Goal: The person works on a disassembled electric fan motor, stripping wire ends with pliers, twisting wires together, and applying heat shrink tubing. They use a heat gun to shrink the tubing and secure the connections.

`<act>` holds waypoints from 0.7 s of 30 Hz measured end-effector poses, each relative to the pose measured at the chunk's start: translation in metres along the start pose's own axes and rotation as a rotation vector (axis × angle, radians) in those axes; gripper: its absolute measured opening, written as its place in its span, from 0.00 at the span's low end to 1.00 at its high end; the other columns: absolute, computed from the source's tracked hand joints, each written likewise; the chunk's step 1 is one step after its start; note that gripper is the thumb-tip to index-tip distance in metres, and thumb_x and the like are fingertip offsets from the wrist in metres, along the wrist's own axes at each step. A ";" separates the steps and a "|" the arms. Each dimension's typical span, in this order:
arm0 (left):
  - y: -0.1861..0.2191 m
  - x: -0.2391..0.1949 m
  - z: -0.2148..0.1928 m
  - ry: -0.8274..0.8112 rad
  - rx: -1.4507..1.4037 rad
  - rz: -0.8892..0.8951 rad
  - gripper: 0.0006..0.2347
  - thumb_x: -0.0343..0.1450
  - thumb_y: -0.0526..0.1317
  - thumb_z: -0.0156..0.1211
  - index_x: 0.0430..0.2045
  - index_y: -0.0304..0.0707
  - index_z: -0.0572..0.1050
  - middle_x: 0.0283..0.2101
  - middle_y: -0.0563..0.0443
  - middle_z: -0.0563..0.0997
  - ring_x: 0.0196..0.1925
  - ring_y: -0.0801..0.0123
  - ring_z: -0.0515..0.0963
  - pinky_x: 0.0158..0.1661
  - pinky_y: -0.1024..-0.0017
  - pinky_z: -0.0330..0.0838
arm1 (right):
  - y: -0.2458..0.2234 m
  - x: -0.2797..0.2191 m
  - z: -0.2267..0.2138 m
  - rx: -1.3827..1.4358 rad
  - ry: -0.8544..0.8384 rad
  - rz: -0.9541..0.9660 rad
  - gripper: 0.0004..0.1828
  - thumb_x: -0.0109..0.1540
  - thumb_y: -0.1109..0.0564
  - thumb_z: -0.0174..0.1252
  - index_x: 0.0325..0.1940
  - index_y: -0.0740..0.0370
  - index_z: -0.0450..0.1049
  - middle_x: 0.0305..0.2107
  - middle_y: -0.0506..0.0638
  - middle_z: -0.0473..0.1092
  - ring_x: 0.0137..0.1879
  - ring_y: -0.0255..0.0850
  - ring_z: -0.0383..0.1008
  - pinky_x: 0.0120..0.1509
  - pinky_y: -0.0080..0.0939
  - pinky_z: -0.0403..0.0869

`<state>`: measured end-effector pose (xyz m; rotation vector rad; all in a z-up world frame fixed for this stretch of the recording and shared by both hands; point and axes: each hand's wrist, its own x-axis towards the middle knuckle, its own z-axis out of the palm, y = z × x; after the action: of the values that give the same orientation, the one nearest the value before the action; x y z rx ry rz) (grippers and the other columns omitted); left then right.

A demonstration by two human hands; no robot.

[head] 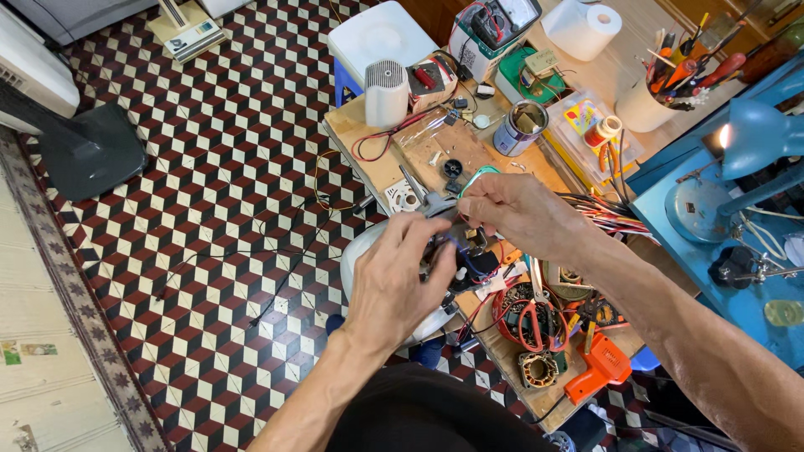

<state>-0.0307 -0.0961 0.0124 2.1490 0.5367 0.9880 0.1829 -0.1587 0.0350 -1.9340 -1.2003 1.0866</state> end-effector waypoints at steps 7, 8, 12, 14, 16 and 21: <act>-0.001 0.004 -0.009 -0.105 0.368 -0.099 0.16 0.71 0.51 0.73 0.25 0.37 0.78 0.31 0.47 0.77 0.35 0.58 0.79 0.35 0.64 0.74 | -0.013 -0.003 0.001 -0.072 0.032 0.092 0.17 0.66 0.49 0.55 0.36 0.66 0.77 0.23 0.45 0.70 0.30 0.31 0.68 0.31 0.34 0.69; -0.001 0.009 -0.005 -0.051 0.238 -0.133 0.14 0.70 0.48 0.71 0.30 0.35 0.78 0.34 0.46 0.77 0.36 0.58 0.80 0.35 0.65 0.74 | -0.014 -0.004 0.002 -0.068 0.037 0.069 0.16 0.66 0.50 0.55 0.37 0.65 0.78 0.23 0.45 0.70 0.30 0.31 0.68 0.31 0.34 0.68; 0.004 0.027 0.017 -0.033 -0.093 -0.336 0.14 0.66 0.44 0.69 0.36 0.33 0.78 0.36 0.46 0.80 0.32 0.61 0.80 0.33 0.67 0.74 | -0.013 -0.004 0.003 -0.011 0.037 -0.040 0.14 0.66 0.52 0.55 0.40 0.65 0.78 0.24 0.44 0.72 0.32 0.31 0.70 0.34 0.33 0.70; 0.004 0.029 0.021 -0.061 -0.151 -0.398 0.12 0.65 0.42 0.69 0.34 0.34 0.79 0.34 0.48 0.81 0.31 0.64 0.81 0.33 0.67 0.74 | -0.012 -0.004 0.004 0.003 0.036 -0.082 0.14 0.67 0.52 0.54 0.40 0.66 0.77 0.25 0.44 0.73 0.33 0.31 0.71 0.36 0.33 0.72; 0.001 0.029 0.021 -0.032 -0.195 -0.380 0.10 0.66 0.40 0.69 0.33 0.34 0.79 0.33 0.48 0.82 0.33 0.67 0.82 0.35 0.69 0.75 | -0.014 -0.005 0.006 -0.012 0.049 -0.103 0.14 0.67 0.52 0.54 0.41 0.67 0.76 0.26 0.45 0.72 0.34 0.31 0.71 0.37 0.34 0.71; -0.012 0.024 0.027 -0.062 -0.419 -0.541 0.08 0.68 0.40 0.69 0.31 0.33 0.82 0.29 0.54 0.81 0.28 0.78 0.76 0.29 0.76 0.71 | -0.018 -0.011 0.007 -0.253 0.132 -0.044 0.14 0.66 0.51 0.54 0.43 0.66 0.76 0.24 0.50 0.73 0.31 0.34 0.70 0.35 0.39 0.70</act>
<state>0.0041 -0.0849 0.0030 1.5382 0.7540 0.6555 0.1662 -0.1614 0.0495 -2.1203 -1.3525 0.8013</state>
